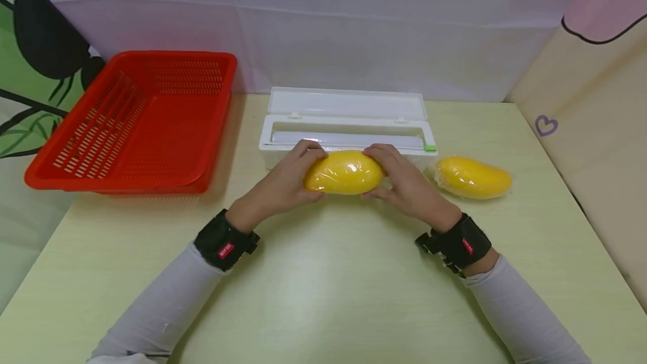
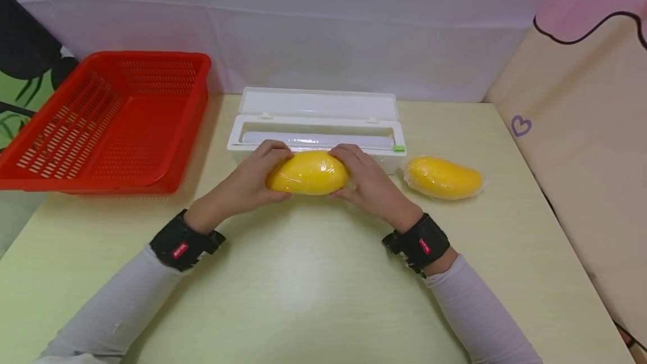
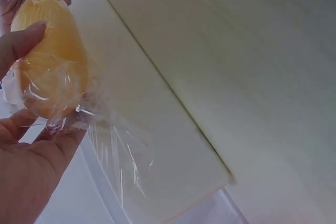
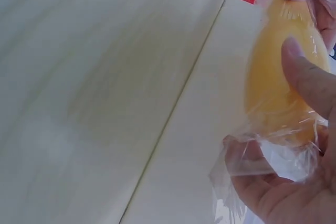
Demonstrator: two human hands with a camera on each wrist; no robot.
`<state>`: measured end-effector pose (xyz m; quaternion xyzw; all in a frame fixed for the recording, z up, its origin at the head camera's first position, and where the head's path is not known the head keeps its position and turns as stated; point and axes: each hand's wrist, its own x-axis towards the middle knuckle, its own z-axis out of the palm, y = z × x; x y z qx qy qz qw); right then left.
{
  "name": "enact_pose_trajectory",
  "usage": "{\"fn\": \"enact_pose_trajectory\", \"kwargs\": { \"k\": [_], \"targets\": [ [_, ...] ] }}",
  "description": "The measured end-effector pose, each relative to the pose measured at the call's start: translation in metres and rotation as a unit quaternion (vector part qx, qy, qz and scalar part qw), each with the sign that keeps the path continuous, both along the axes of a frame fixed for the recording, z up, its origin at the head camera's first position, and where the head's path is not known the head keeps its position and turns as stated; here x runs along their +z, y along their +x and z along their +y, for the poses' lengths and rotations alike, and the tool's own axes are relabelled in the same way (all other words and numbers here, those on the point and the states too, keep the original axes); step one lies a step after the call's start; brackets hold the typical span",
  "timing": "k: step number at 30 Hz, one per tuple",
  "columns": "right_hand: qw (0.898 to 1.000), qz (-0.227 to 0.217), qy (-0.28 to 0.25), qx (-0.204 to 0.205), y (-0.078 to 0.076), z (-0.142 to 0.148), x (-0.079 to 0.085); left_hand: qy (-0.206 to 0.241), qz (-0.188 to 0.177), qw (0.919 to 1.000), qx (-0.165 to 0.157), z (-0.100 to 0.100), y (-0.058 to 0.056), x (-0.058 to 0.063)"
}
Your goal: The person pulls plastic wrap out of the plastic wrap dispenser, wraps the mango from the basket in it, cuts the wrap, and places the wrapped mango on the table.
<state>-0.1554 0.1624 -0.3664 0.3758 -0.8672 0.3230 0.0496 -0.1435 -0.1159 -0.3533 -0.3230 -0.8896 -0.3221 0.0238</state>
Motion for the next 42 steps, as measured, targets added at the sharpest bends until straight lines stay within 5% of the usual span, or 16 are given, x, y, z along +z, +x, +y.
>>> {"fn": "enact_pose_trajectory", "kwargs": {
  "k": [17,31,42],
  "targets": [
    [0.999,-0.042,0.002,-0.013,0.003,0.001,-0.002,-0.056,-0.031,0.997,0.043,0.001,0.003,0.008],
    [0.998,-0.05,-0.008,-0.023,0.005,-0.002,-0.002,-0.031,0.014,0.9994,0.004,-0.007,0.005,0.007],
    [0.998,-0.044,-0.003,-0.047,0.006,-0.004,-0.002,-0.021,-0.007,0.9997,0.005,-0.01,0.003,0.006]
  ]
}}
